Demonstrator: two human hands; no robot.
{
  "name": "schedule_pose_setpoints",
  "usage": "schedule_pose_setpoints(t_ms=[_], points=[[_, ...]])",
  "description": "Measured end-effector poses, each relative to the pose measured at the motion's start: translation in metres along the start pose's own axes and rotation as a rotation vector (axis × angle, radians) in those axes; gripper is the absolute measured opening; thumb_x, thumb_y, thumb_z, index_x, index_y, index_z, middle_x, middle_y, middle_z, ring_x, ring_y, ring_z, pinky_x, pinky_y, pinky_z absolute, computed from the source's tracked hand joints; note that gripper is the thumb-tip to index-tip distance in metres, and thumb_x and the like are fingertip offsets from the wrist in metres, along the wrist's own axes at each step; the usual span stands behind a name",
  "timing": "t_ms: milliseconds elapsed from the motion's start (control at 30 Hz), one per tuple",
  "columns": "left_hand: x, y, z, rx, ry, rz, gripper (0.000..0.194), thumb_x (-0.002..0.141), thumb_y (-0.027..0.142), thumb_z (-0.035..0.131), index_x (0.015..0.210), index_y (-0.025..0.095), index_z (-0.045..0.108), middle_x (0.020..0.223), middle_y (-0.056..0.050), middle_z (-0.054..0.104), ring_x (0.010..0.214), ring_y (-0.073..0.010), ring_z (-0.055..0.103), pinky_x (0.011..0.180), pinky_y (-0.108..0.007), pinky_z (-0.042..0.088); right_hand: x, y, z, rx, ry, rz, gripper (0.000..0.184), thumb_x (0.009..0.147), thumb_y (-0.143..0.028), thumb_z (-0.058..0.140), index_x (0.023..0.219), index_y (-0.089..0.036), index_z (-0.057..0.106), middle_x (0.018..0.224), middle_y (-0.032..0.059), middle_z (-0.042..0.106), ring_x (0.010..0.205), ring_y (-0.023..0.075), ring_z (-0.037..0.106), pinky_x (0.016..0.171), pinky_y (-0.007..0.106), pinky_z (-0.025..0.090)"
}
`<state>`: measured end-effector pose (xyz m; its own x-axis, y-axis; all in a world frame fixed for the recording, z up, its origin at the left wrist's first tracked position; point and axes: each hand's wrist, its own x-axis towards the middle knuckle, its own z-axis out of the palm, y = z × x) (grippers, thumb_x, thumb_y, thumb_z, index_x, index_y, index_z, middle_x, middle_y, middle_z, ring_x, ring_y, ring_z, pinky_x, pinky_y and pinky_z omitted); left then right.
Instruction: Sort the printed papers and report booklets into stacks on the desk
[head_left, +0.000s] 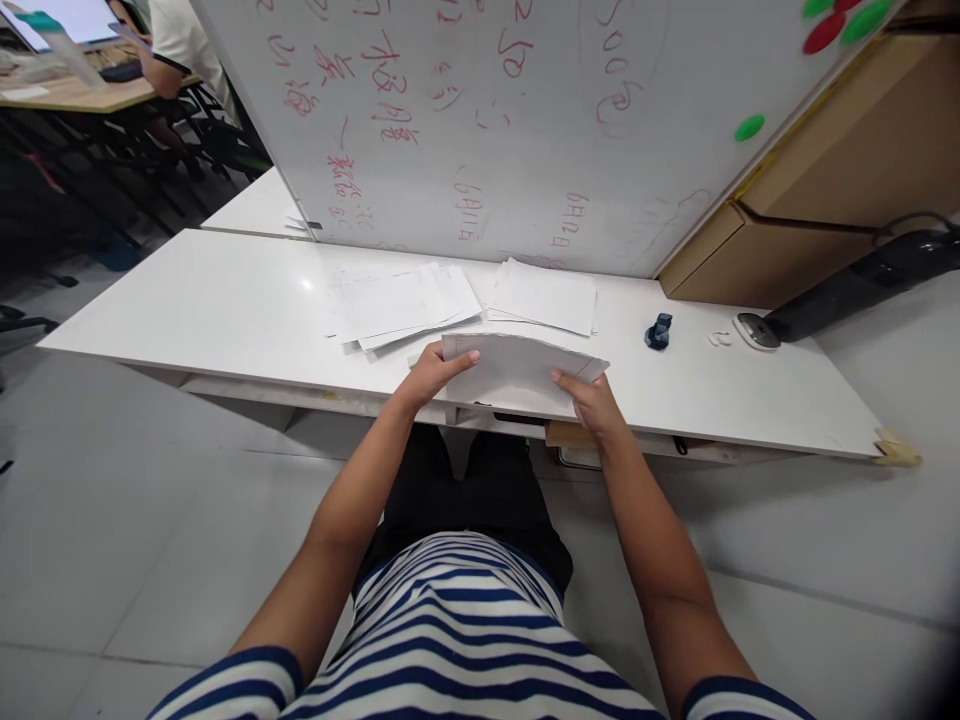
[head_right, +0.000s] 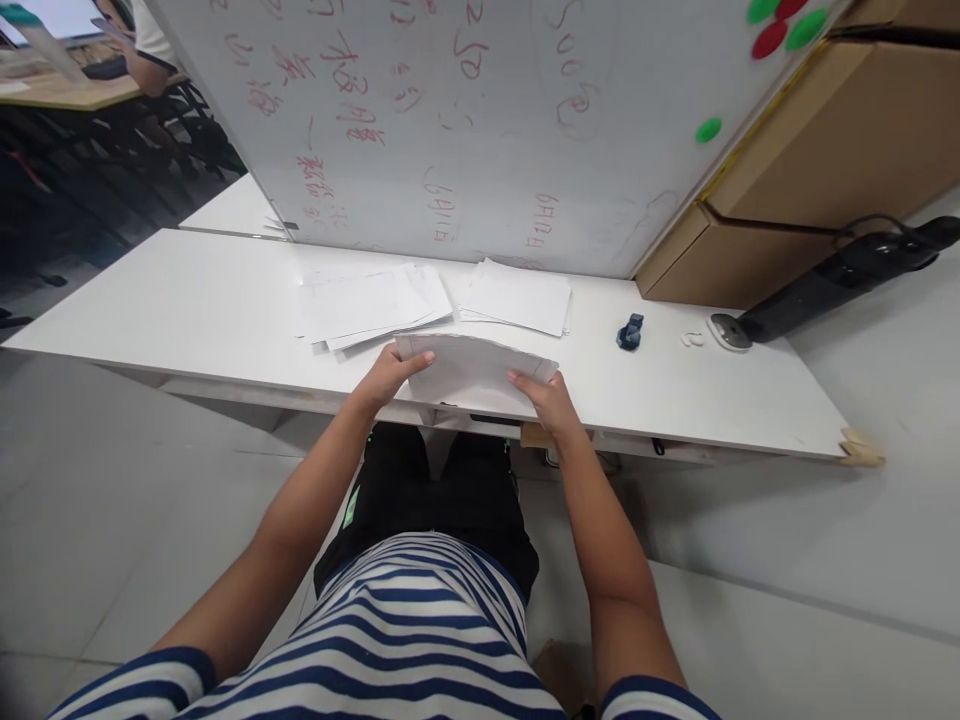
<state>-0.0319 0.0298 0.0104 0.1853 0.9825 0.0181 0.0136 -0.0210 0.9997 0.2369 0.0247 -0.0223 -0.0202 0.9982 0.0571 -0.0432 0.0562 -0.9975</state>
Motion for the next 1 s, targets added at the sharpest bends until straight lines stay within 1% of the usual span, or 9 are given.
schedule_pose_setpoints(t_ms=[67, 133, 200, 367, 467, 600, 667, 833, 1000], points=[[-0.003, -0.002, 0.002, 0.029, 0.027, -0.041, 0.044, 0.072, 0.049, 0.073, 0.104, 0.019, 0.072, 0.105, -0.009, 0.072, 0.103, -0.0293, 0.065, 0.091, -0.043, 0.051, -0.001, -0.003, 0.006, -0.016, -0.032, 0.014, 0.042, 0.065, -0.043, 0.080, 0.100, -0.020, 0.070, 0.100, 0.0040, 0.073, 0.105, 0.0268, 0.064, 0.098, 0.046, 0.048], [-0.005, -0.003, 0.004, 0.060, 0.036, -0.054, 0.044, 0.073, 0.049, 0.073, 0.107, 0.020, 0.070, 0.110, -0.009, 0.071, 0.106, -0.0297, 0.064, 0.091, -0.043, 0.051, -0.003, -0.006, 0.011, -0.052, -0.029, 0.018, 0.040, 0.067, -0.043, 0.079, 0.099, -0.020, 0.070, 0.101, 0.0047, 0.073, 0.105, 0.0267, 0.064, 0.099, 0.046, 0.048], [-0.007, -0.002, 0.005, 0.085, 0.063, -0.052, 0.043, 0.074, 0.049, 0.072, 0.105, 0.020, 0.071, 0.110, -0.009, 0.071, 0.105, -0.0300, 0.064, 0.090, -0.043, 0.052, -0.005, -0.008, 0.016, -0.105, -0.016, 0.020, 0.039, 0.069, -0.043, 0.078, 0.098, -0.019, 0.070, 0.099, 0.0055, 0.073, 0.105, 0.0270, 0.064, 0.098, 0.045, 0.048], [-0.007, -0.002, 0.002, 0.150, 0.155, 0.025, 0.040, 0.076, 0.050, 0.069, 0.100, 0.019, 0.071, 0.106, -0.007, 0.072, 0.105, -0.0284, 0.063, 0.091, -0.041, 0.051, -0.008, -0.009, 0.028, -0.173, -0.012, -0.005, 0.035, 0.075, -0.046, 0.072, 0.099, -0.021, 0.071, 0.099, 0.0050, 0.073, 0.106, 0.0270, 0.063, 0.098, 0.044, 0.049], [-0.006, -0.008, 0.001, 0.194, 0.180, 0.066, 0.036, 0.076, 0.051, 0.068, 0.094, 0.020, 0.072, 0.098, -0.004, 0.072, 0.099, -0.0269, 0.065, 0.086, -0.039, 0.052, -0.008, -0.003, 0.036, -0.178, -0.013, -0.023, 0.035, 0.077, -0.046, 0.070, 0.101, -0.021, 0.070, 0.104, 0.0046, 0.072, 0.109, 0.0259, 0.062, 0.099, 0.042, 0.048], [-0.005, -0.016, 0.003, 0.277, 0.243, 0.068, 0.031, 0.077, 0.051, 0.066, 0.085, 0.021, 0.072, 0.083, -0.001, 0.070, 0.089, -0.0253, 0.065, 0.080, -0.037, 0.053, -0.010, 0.005, 0.046, -0.165, 0.102, -0.050, 0.036, 0.080, -0.047, 0.065, 0.104, -0.021, 0.069, 0.109, 0.0050, 0.071, 0.112, 0.0251, 0.061, 0.102, 0.043, 0.045], [-0.004, -0.018, 0.004, 0.291, 0.271, 0.055, 0.031, 0.077, 0.052, 0.066, 0.082, 0.021, 0.071, 0.081, -0.001, 0.069, 0.087, -0.0252, 0.065, 0.079, -0.038, 0.053, -0.011, 0.006, 0.049, -0.162, 0.109, -0.072, 0.036, 0.081, -0.048, 0.063, 0.103, -0.020, 0.069, 0.106, 0.0054, 0.071, 0.111, 0.0263, 0.062, 0.100, 0.044, 0.046], [-0.003, -0.019, 0.005, 0.280, 0.275, 0.073, 0.034, 0.078, 0.051, 0.064, 0.090, 0.020, 0.071, 0.090, -0.002, 0.071, 0.094, -0.0259, 0.065, 0.083, -0.038, 0.053, -0.012, 0.001, 0.049, -0.216, 0.065, -0.065, 0.038, 0.083, -0.050, 0.061, 0.104, -0.020, 0.069, 0.101, 0.0053, 0.072, 0.105, 0.0274, 0.063, 0.095, 0.044, 0.049], [-0.006, -0.019, 0.002, 0.296, 0.247, 0.099, 0.033, 0.080, 0.051, 0.063, 0.091, 0.020, 0.071, 0.091, -0.002, 0.071, 0.090, -0.0242, 0.065, 0.081, -0.035, 0.053, -0.013, 0.005, 0.046, -0.257, 0.079, -0.034, 0.044, 0.081, -0.055, 0.061, 0.107, -0.020, 0.068, 0.098, 0.0048, 0.072, 0.105, 0.0279, 0.062, 0.095, 0.045, 0.049]])
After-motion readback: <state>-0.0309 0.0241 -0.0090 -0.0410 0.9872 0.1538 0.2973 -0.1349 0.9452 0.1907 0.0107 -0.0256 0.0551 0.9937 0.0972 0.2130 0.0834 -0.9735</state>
